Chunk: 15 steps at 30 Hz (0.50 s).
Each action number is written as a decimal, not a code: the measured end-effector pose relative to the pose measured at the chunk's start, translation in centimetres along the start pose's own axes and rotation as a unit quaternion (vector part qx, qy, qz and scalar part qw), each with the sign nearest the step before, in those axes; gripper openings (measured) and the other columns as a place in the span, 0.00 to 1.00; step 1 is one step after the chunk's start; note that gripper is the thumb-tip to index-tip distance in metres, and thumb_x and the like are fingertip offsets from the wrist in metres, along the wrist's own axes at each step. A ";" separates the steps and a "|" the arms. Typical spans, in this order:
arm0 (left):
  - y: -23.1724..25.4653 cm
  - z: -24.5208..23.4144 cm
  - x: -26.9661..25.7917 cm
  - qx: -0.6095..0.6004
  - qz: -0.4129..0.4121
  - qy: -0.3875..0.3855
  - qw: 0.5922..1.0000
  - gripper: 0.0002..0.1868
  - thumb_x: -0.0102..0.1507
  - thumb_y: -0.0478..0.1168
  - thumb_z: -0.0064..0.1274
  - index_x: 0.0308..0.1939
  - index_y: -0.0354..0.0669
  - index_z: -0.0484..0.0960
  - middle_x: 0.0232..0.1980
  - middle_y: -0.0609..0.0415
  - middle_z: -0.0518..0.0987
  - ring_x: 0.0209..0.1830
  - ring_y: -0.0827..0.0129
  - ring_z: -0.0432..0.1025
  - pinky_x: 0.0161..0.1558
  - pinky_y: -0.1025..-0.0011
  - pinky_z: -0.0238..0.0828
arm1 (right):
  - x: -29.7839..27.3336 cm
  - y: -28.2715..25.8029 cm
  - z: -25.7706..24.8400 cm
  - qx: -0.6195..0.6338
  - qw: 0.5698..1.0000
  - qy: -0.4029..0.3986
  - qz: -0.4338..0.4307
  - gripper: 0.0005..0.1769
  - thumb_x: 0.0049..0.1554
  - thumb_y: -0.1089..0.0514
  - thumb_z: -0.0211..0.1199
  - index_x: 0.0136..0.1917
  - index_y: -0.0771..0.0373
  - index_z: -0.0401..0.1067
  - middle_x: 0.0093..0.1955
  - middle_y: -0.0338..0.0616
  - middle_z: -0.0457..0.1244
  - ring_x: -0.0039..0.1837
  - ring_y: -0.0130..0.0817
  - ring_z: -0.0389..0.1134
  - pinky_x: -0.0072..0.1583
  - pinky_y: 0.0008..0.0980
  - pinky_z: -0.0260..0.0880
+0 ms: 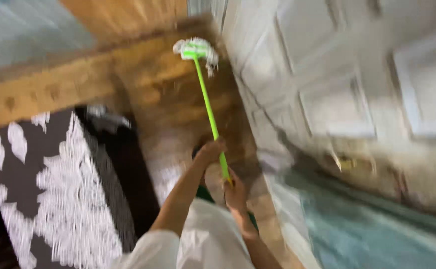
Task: Mopping the wooden floor around a table and chairs.
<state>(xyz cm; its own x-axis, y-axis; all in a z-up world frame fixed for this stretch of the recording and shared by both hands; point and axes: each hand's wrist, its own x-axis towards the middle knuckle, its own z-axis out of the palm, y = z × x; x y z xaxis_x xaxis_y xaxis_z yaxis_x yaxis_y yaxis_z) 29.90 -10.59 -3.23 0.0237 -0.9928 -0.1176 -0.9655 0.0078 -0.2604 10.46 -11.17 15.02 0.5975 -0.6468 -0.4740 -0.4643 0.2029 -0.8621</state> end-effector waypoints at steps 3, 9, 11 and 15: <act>-4.7 2.8 2.2 -0.078 -0.008 0.058 0.995 0.07 0.56 0.40 0.54 0.36 0.47 0.83 0.42 0.53 0.81 0.43 0.67 0.78 0.43 0.76 0.77 | 5.2 2.0 3.1 0.119 0.992 -0.009 -0.050 0.35 0.63 0.49 0.62 0.78 0.67 0.61 0.40 0.36 0.57 0.40 0.24 0.54 0.41 0.27 0.58; -11.3 4.0 4.1 0.006 0.059 0.016 0.998 0.04 0.66 0.37 0.55 0.41 0.41 0.84 0.45 0.49 0.81 0.54 0.56 0.75 0.71 0.64 0.67 | 8.6 -6.7 5.6 0.035 0.999 -0.018 -0.010 0.31 0.65 0.55 0.55 0.78 0.66 0.60 0.36 0.35 0.58 0.35 0.22 0.57 0.38 0.25 0.61; -12.1 2.8 3.9 -0.209 0.055 0.028 0.976 0.08 0.51 0.38 0.59 0.35 0.48 0.82 0.50 0.49 0.80 0.63 0.52 0.69 0.65 0.63 0.65 | 8.0 -8.7 5.6 0.123 0.986 -0.027 0.111 0.34 0.60 0.60 0.54 0.79 0.60 0.59 0.33 0.36 0.57 0.29 0.23 0.51 0.31 0.28 0.54; -10.5 0.6 1.8 -0.155 0.034 0.144 0.977 0.11 0.47 0.40 0.59 0.33 0.47 0.82 0.50 0.47 0.81 0.60 0.51 0.68 0.64 0.60 0.62 | 5.7 -6.7 5.3 0.149 0.985 -0.028 0.081 0.31 0.62 0.61 0.55 0.78 0.61 0.60 0.33 0.37 0.58 0.29 0.21 0.53 0.31 0.25 0.56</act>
<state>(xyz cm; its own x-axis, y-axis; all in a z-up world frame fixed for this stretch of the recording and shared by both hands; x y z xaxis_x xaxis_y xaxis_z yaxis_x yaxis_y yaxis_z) 40.21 -12.42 -1.24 -0.0739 -0.9840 0.1623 -0.9956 0.0823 0.0458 20.40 -12.35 17.13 0.5700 -0.5478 -0.6124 -0.3497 0.5127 -0.7841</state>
